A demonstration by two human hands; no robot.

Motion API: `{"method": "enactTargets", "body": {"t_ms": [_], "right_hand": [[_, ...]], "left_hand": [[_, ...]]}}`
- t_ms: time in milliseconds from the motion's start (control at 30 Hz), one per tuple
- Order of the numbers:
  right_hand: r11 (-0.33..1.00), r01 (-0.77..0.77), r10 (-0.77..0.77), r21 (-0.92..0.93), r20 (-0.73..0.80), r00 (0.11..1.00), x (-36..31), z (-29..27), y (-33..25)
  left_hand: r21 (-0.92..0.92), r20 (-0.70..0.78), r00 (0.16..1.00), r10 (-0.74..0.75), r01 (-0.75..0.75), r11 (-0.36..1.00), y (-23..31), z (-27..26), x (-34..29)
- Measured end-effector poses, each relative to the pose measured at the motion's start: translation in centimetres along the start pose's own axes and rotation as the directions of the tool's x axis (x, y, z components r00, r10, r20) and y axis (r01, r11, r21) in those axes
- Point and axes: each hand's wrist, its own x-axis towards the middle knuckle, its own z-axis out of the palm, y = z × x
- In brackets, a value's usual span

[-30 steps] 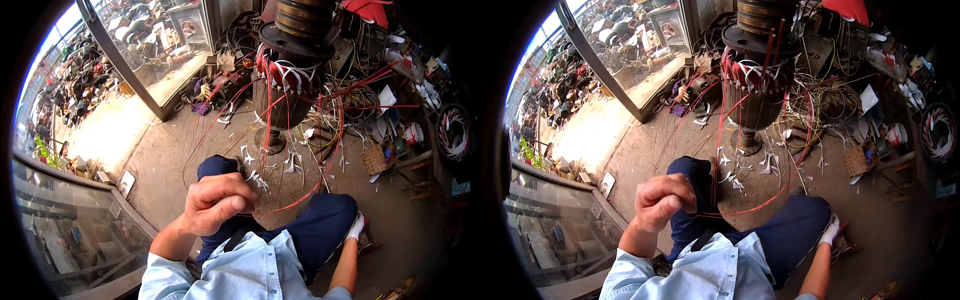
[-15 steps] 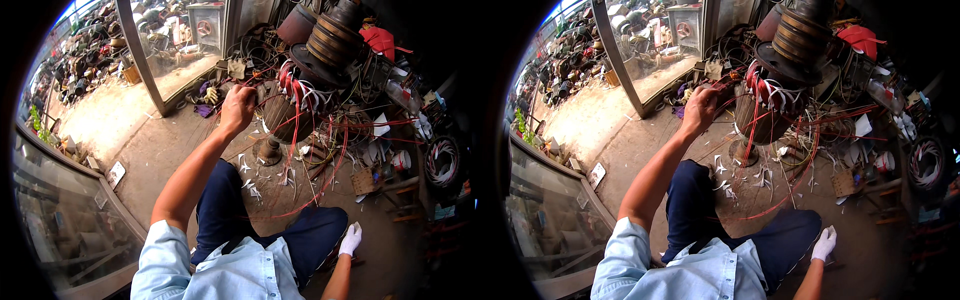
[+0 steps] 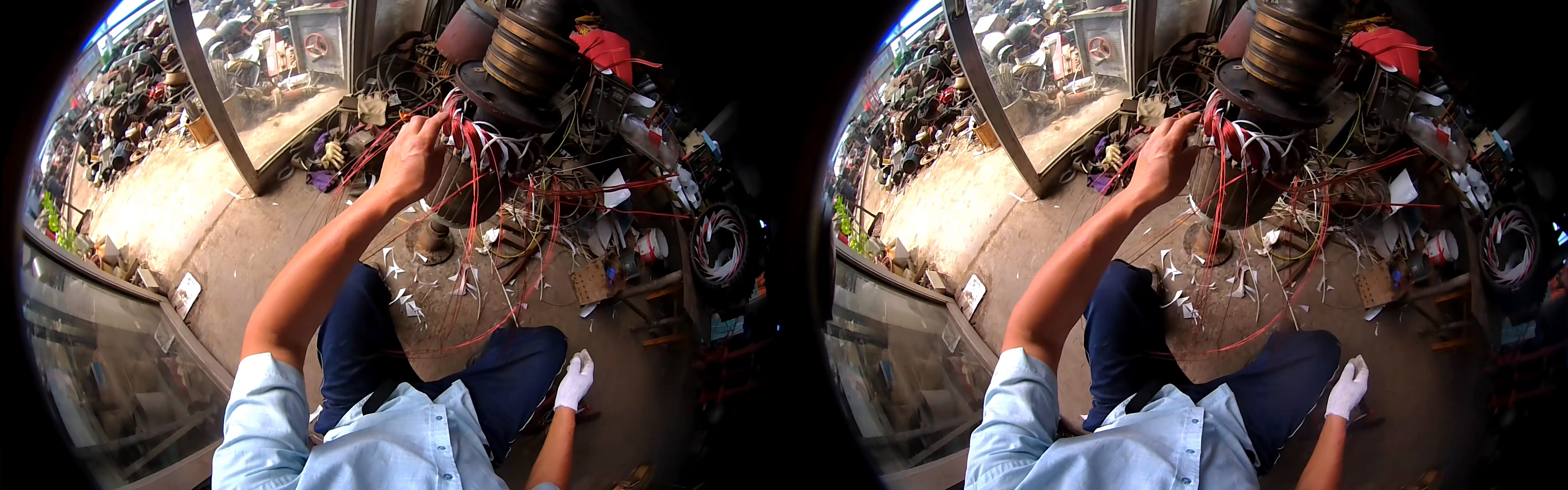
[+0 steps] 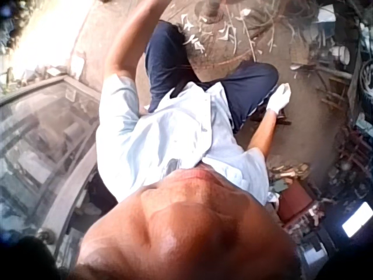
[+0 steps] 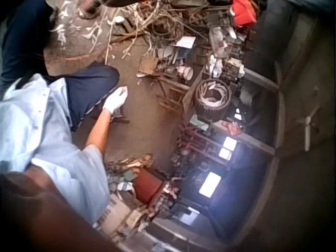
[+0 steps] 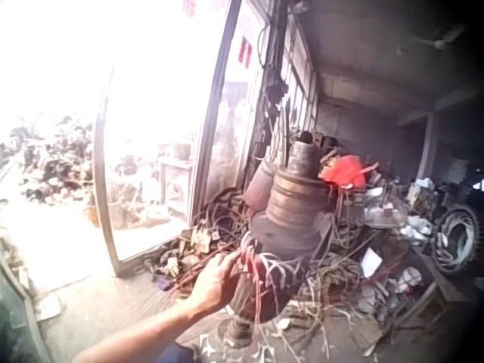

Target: The person winds copper wires into a motor stator using pliers and a white plastic strip to secure and separate the coils.

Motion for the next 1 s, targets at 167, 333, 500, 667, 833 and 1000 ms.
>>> {"method": "enactTargets", "body": {"t_ms": [167, 333, 500, 667, 833, 1000], "right_hand": [[0.958, 0.198, -0.200, 0.209, -0.010, 0.980, -0.2, 2.1, -9.9], [0.834, 0.528, -0.544, 0.161, 0.077, 0.836, -3.0, 4.5, -17.5], [0.726, 0.679, -0.688, 0.110, 0.121, 0.716, -4.4, 6.5, -18.0], [0.688, 0.697, -0.725, 0.203, 0.144, 0.674, -4.8, 8.5, -20.1], [0.637, 0.741, -0.770, 0.210, 0.132, 0.625, -3.0, 9.6, -23.3], [0.601, 0.761, -0.793, 0.245, 0.061, 0.606, 0.9, 12.0, -29.3]], "left_hand": [[0.126, 0.075, 0.970, 0.230, -0.238, 0.963, -1.4, 2.2, 4.0], [0.131, 0.283, 0.930, 0.235, -0.280, 0.951, -1.1, 1.8, 7.0], [-0.008, 0.284, 0.959, 0.025, -0.024, 1.000, 4.1, -1.7, 8.6], [-0.317, 0.439, 0.803, -0.403, 0.558, 0.767, 3.5, -3.3, 13.3], [-0.229, 0.468, 0.805, -0.364, 0.508, 0.830, 9.4, -6.2, 16.0], [-0.330, 0.430, 0.830, -0.355, 0.511, 0.794, 11.4, -8.4, 17.7]]}}
